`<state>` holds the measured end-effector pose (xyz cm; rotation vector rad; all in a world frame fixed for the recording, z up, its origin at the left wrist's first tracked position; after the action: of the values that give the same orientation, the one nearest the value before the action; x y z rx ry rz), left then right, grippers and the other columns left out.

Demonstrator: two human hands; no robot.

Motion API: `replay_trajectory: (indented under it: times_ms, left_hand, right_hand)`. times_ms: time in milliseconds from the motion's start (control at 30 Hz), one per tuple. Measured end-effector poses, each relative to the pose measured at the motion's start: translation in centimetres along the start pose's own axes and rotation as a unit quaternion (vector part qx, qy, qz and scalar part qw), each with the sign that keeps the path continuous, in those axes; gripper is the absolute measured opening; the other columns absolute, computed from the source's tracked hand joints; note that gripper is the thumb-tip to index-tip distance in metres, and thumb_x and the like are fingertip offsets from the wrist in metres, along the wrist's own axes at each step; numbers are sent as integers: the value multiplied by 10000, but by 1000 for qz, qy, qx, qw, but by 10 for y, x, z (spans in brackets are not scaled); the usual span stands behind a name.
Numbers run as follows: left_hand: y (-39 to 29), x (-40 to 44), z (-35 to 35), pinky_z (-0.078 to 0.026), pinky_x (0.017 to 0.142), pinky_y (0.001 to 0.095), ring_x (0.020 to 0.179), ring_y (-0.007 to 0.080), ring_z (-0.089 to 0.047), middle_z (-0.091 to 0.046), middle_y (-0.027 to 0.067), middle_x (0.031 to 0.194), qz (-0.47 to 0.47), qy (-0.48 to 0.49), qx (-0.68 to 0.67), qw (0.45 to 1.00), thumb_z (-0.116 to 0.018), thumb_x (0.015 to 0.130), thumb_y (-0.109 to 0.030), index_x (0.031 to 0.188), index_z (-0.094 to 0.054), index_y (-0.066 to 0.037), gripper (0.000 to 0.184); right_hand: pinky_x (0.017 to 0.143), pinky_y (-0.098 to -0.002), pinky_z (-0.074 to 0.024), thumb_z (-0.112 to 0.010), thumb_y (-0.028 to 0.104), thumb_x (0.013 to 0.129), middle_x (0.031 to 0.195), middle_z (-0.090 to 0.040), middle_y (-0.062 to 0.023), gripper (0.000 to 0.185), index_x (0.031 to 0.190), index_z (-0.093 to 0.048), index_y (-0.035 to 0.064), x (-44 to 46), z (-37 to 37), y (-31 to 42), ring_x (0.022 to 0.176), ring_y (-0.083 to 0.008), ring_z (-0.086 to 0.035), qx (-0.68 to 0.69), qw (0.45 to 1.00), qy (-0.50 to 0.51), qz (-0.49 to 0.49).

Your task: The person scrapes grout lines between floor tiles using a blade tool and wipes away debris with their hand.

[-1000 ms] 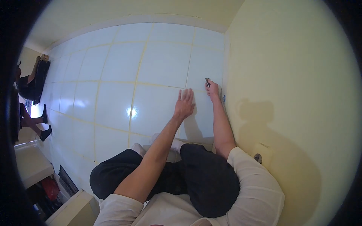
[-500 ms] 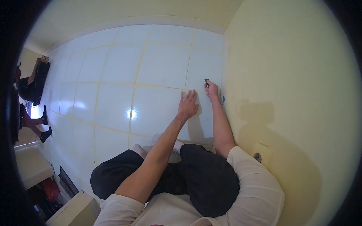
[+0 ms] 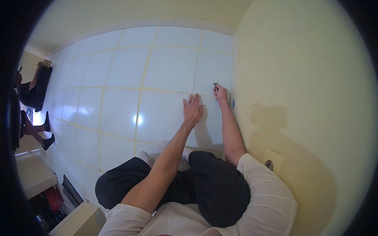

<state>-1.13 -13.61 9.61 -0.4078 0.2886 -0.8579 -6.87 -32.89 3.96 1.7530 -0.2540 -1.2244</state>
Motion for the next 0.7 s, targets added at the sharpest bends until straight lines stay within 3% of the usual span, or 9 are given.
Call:
replay_trajectory:
  times_ms: [167, 700]
  left_hand:
    - [6, -7, -1, -172, 1211, 589, 1502, 275, -242, -293, 50, 1616, -78, 0, 46, 996, -557, 970, -315, 1530, -342, -93, 640]
    - [5, -9, -3, -151, 1220, 587, 1518, 269, -200, -243, 50, 1637, -62, 20, 37, 997, -569, 959, -294, 1559, -283, -113, 689]
  right_hand:
    - [348, -273, -188, -507, 439, 969, 502, -405, 60, 428, 678, -577, 134, -1, 0, 1, 356, -77, -274, 1, 1000, -5, 11]
    - [348, -282, -193, -516, 420, 968, 496, -417, 46, 431, 674, -575, 110, -4, -2, 3, 352, -82, -288, 4, 1000, -13, 22]
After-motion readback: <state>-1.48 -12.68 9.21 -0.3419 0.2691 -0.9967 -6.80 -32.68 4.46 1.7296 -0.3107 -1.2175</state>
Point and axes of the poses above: each hand's wrist, its own x-axis towards the middle knuckle, its own z-axis out of the back of the hand, y = z × x, the point moved 6 cm from there along x, towards the middle knuckle
